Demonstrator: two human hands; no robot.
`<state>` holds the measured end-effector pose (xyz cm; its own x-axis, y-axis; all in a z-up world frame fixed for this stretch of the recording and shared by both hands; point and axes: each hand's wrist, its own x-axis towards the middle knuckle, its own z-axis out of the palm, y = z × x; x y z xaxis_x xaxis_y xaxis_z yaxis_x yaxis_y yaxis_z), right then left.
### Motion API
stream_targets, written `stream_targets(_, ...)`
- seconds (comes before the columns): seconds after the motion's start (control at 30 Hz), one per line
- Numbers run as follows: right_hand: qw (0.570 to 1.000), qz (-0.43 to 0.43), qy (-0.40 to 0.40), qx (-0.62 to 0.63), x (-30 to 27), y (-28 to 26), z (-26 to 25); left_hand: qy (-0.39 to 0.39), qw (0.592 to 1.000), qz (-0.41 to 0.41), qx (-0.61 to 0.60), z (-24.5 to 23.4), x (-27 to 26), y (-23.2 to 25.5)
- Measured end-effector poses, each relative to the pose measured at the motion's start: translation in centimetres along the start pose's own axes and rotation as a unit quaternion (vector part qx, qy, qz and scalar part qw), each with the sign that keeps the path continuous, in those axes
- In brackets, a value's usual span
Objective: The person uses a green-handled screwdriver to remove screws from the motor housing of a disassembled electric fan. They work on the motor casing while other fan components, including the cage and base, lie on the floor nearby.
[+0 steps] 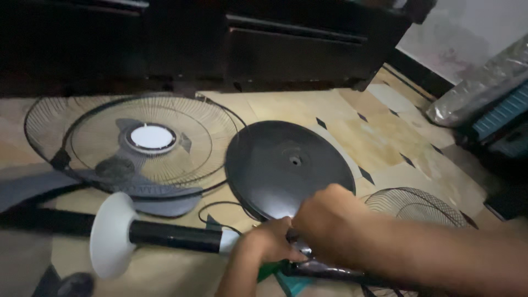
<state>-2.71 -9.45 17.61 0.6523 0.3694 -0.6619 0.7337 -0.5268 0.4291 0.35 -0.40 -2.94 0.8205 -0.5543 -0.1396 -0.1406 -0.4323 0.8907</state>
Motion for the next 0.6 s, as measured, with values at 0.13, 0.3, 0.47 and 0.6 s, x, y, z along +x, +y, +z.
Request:
stream_targets(0.13,0.978,-0.167,0.069,-0.105,-0.4,1.0,2.4,0.022,0.993,-0.077,0.085,0.2,-0.3,0.2)
stream_targets(0.3,0.9,-0.324,0.209,-0.205,0.6,2.7,4.2,0.035,0.994,-0.071,0.069,0.2,-0.3,0.4)
stream_targets(0.47,0.829,-0.348,0.194,-0.392,2.4,0.6,2.7,0.033,0.999,-0.022,-0.038,0.9,-1.5,0.4)
stream_targets(0.6,0.885,-0.284,0.14,-0.342,0.5,0.8,0.5,0.015,0.998,-0.055,0.018,0.2,-2.3,1.0)
